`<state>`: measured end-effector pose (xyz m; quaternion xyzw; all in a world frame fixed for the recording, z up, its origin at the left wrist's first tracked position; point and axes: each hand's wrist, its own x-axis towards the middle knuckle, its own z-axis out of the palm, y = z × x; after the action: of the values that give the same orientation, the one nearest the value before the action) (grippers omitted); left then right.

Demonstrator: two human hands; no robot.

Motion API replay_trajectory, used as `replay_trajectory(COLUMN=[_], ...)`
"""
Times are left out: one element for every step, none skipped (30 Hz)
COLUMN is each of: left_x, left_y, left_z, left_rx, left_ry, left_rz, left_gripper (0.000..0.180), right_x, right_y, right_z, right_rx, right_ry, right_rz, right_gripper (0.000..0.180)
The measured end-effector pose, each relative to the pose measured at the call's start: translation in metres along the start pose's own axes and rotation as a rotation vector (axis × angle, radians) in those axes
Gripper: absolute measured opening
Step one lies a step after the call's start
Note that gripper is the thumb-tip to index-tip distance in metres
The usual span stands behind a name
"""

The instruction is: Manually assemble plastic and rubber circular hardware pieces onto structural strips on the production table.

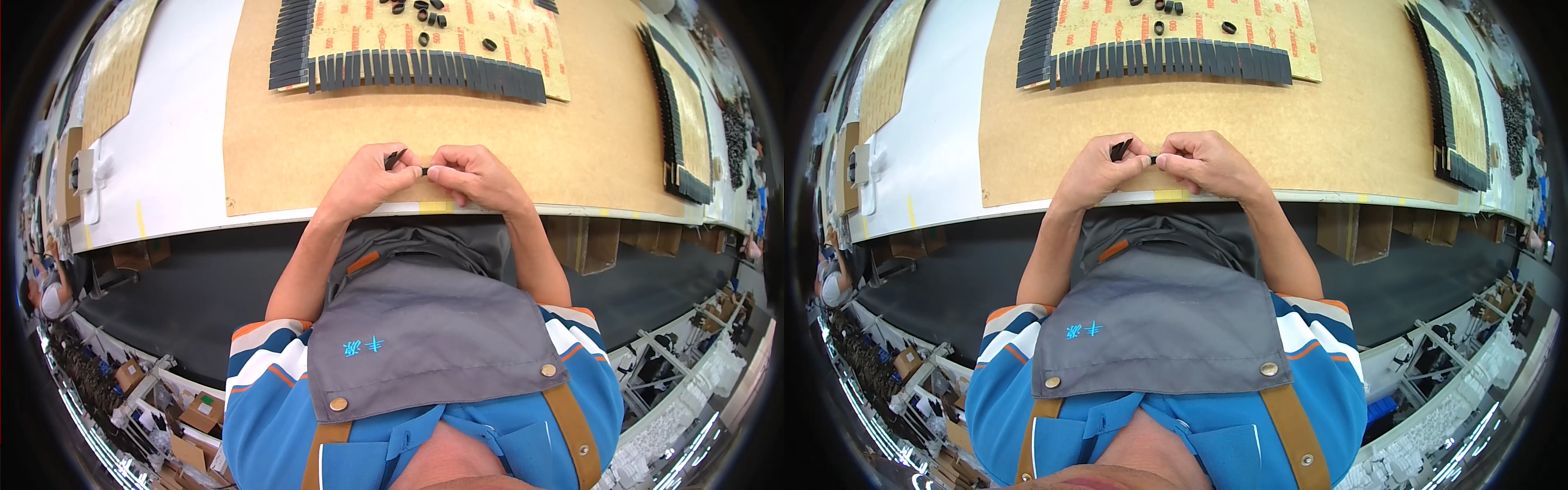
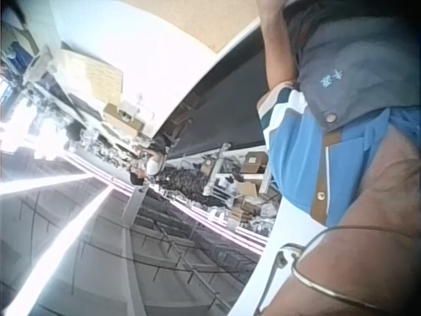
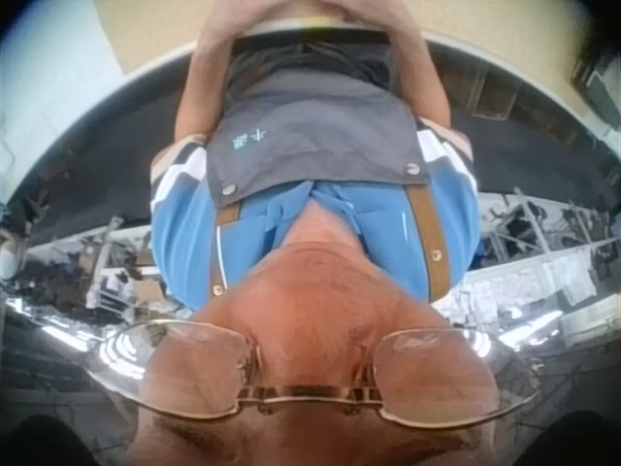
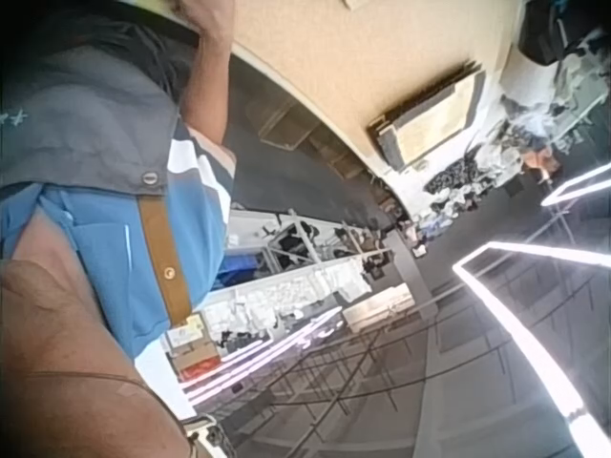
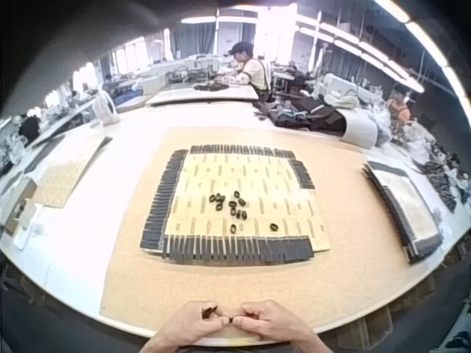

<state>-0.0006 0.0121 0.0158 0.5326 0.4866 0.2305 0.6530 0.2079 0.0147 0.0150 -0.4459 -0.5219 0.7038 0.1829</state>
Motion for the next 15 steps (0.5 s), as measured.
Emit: replay_trajectory(left_x=[0.0003,0.0005,0.0002,0.001,0.0009,0.0011,0.0002,0.0002,0.0015,0.0012,0.0013,0.0015,0.0011,0.0002,-0.0008], left_y=[0.0009,0.0006,-0.0001,-0.002,-0.0026,-0.003,-0.0056,-0.0065,-0.0062,-0.0061,-0.0055,-0.0049,-0.0031,-0.0014,0.0003], left_z=[-0.0014,-0.0023,-0.003,-0.004,-0.0042,-0.0046,-0.0041,-0.0041,-0.0049,-0.0048,-0.0053,-0.0061,-0.0074,-0.0078,-0.0076], left_rx=[0.006,0.025,0.045,0.048,0.039,0.03,0.033,0.018,0.035,0.049,0.053,0.037,0.022,0.026,-0.106], left_ry=[0.001,-0.009,-0.019,-0.016,-0.024,-0.033,-0.044,-0.063,-0.081,-0.098,-0.096,-0.109,-0.12,-0.116,-0.115], left_rz=[0.007,0.017,0.029,0.007,0.005,0.004,0.005,0.008,0.02,0.028,0.038,0.027,0.015,0.023,-0.04], left_gripper=[0.015,0.015,0.016,0.016,0.016,0.016,0.015,0.015,0.014,0.014,0.014,0.014,0.014,0.014,0.015], right_x=[0.0012,0.0024,0.0004,-0.0005,-0.0009,0.0,0.0001,0.0007,0.0013,0.001,0.0015,0.0021,0.0028,0.0037,0.0048], right_y=[0.0024,0.0038,0.0036,0.0027,0.0018,-0.0001,0.0006,-0.0001,-0.0033,-0.005,-0.0059,-0.006,-0.0036,-0.0006,0.0022], right_z=[-0.0011,-0.0017,0.0012,0.0027,0.0022,0.002,0.0025,0.0023,0.002,0.0017,0.0013,0.0014,0.0017,0.0021,0.0025], right_rx=[-0.038,-0.077,-0.079,-0.085,-0.094,-0.093,-0.095,-0.098,-0.141,-0.148,-0.204,-0.26,-0.232,-0.237,-0.287], right_ry=[0.007,0.015,0.024,0.038,0.009,-0.024,-0.054,-0.084,-0.101,-0.096,-0.108,-0.12,-0.052,-0.052,0.042], right_rz=[-0.045,-0.092,-0.082,-0.078,-0.042,-0.017,-0.019,-0.02,-0.017,-0.026,-0.051,-0.076,-0.195,-0.203,-0.272], right_gripper=[0.02,0.021,0.021,0.021,0.021,0.023,0.024,0.025,0.029,0.029,0.028,0.026,0.027,0.027,0.027])
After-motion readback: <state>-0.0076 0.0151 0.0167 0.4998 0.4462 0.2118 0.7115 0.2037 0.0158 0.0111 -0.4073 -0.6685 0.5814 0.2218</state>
